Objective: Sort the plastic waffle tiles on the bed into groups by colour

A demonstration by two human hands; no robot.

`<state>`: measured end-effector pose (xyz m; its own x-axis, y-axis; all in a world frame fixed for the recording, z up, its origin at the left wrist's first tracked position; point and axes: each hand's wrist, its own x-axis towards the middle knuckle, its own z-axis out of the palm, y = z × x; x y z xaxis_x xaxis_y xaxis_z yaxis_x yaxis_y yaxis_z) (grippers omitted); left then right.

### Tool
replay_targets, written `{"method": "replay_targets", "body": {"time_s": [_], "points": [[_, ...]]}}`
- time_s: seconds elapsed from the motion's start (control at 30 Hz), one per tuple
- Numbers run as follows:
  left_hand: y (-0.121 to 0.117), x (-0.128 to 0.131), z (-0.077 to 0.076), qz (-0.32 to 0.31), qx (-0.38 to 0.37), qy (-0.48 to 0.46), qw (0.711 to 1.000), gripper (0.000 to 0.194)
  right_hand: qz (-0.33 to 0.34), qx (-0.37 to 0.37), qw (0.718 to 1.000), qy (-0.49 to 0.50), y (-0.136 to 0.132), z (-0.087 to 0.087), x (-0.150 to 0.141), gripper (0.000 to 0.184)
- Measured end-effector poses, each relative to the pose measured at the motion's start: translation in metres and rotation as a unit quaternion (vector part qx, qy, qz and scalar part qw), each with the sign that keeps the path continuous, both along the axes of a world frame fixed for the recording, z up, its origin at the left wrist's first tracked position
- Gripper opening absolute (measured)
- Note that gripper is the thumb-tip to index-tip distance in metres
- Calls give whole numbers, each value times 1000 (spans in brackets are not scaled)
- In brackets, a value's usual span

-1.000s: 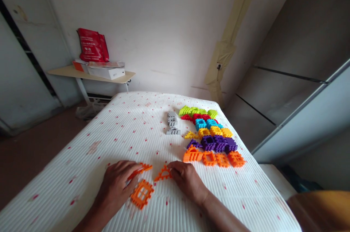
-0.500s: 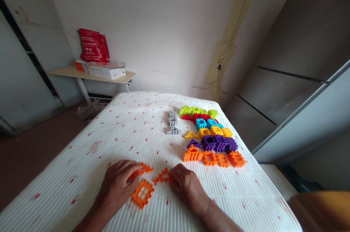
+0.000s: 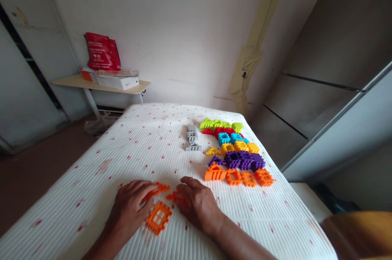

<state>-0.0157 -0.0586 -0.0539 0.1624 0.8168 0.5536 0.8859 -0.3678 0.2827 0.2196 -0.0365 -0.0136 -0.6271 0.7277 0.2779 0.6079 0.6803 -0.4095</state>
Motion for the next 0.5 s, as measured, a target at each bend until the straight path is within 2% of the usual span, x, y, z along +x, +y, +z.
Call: {"method": "replay_targets", "body": {"time_s": [0.13,0.23,0.3,0.37,0.43,0.5], "points": [[0,-2,-3,25,-3,3,1000,21,24,11,995,-91,8,-2,-20,20],[-1,-2,-2,38,-5,0,999,24,13,-4,995,-95,10,-1,-25,34],[-1,-1,0,37,-2,-6,999,25,-5,-24,999,-48,9,2,-22,47],[-1,-1,2,32,4,-16,999,24,-19,-45,998,32,8,5,-17,50],[-2,0,3,24,2,-21,999,24,-30,-65,991,112,6,6,-12,43],[-2,0,4,13,-10,-20,1000,25,-40,-79,985,151,3,4,-7,32]]}}
